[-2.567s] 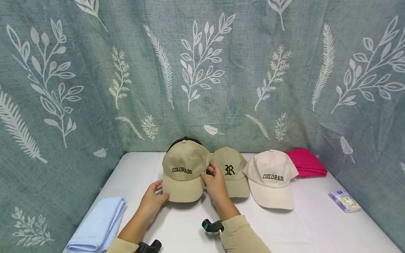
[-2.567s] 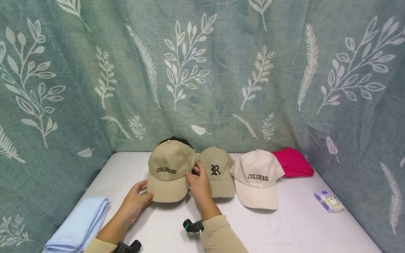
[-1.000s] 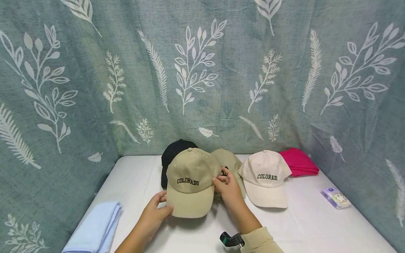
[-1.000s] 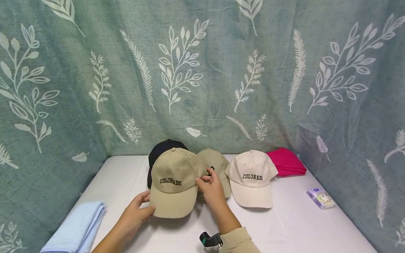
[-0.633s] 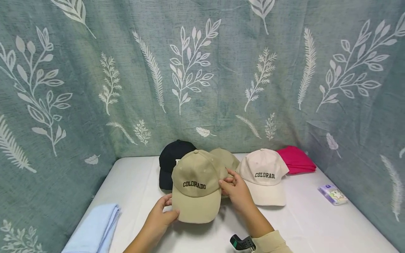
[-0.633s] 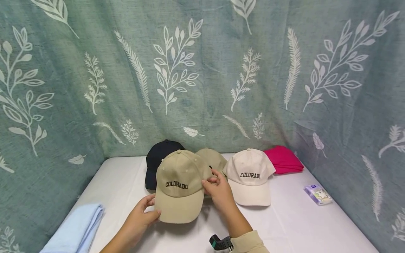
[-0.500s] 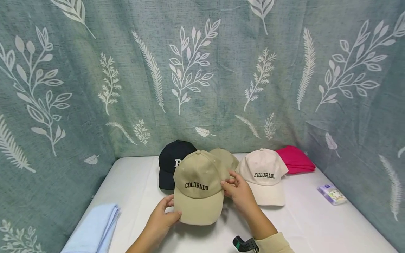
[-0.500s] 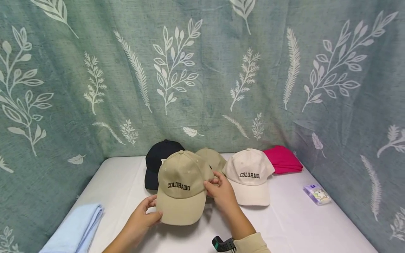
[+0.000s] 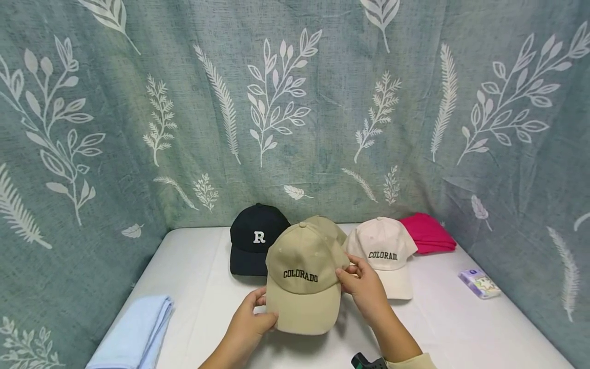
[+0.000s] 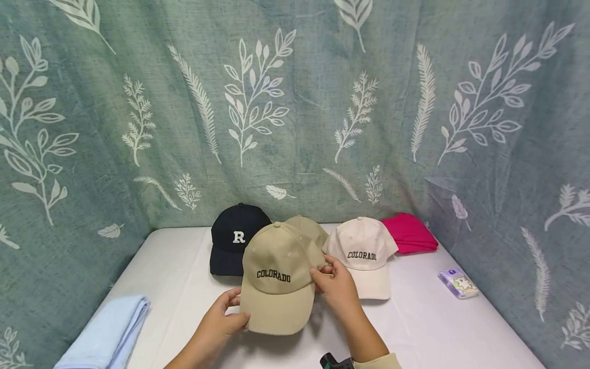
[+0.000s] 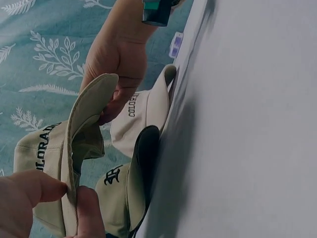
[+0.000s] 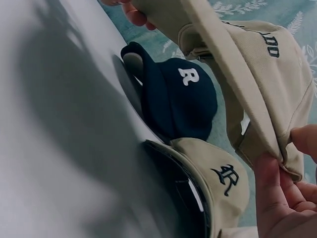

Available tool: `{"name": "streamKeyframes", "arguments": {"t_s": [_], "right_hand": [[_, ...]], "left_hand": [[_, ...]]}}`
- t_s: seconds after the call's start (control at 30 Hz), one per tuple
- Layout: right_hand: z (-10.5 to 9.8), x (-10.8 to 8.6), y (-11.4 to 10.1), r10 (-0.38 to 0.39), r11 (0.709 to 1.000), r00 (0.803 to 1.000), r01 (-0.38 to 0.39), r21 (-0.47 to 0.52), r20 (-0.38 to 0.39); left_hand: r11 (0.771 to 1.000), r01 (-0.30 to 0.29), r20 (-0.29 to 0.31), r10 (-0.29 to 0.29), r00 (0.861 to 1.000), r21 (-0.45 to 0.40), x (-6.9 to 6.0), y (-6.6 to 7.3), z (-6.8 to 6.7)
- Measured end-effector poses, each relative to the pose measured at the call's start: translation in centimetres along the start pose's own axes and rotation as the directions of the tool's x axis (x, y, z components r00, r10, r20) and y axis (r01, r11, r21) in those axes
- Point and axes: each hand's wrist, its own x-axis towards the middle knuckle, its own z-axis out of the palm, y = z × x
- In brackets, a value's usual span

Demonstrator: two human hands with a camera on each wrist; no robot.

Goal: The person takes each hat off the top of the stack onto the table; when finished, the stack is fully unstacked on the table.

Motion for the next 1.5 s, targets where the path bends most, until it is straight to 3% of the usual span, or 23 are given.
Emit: {"name": "streamKeyframes", "arguments": {"t_s": [0.3, 0.63, 0.8, 1.0, 1.17, 1.5], "right_hand": [[-2.9, -1.1, 0.0, 0.028, 0.998, 1.000, -0.029, -0.052, -0.009], [-5.8, -2.8, 0.5, 0.072, 0.994, 0.997, -0.074, -0.084, -0.036], [-7.0, -3.2, 0.6, 0.086, 0.991, 0.994, -0.091, -0.093, -0.062], [-8.6, -3.5, 0.5, 0.095, 0.990, 0.993, -0.101, -0.102, -0.066], [-9.9, -3.9, 0.9, 0.113, 0.987, 0.990, -0.121, -0.108, -0.081], [-12.2, -4.6, 0.4, 0.111, 0.982, 0.988, -0.126, -0.143, -0.105]], "left_hand": [[1.000, 0.002, 0.016, -0.002, 1.000, -0.011, -0.2, -0.3, 2.2], [1.000, -0.027, 0.076, 0.026, 0.997, 0.009, -0.8, -0.9, 4.7], [0.999, -0.031, 0.086, 0.029, 0.996, 0.029, -0.7, -1.0, 6.0], [0.999, -0.045, 0.095, 0.045, 0.994, -0.005, -0.4, -1.0, 7.4], [0.998, -0.042, 0.108, 0.036, 0.994, 0.053, -0.3, -1.2, 8.6], [0.998, -0.036, 0.151, 0.027, 0.988, 0.052, -0.4, -0.4, 10.8]]}}
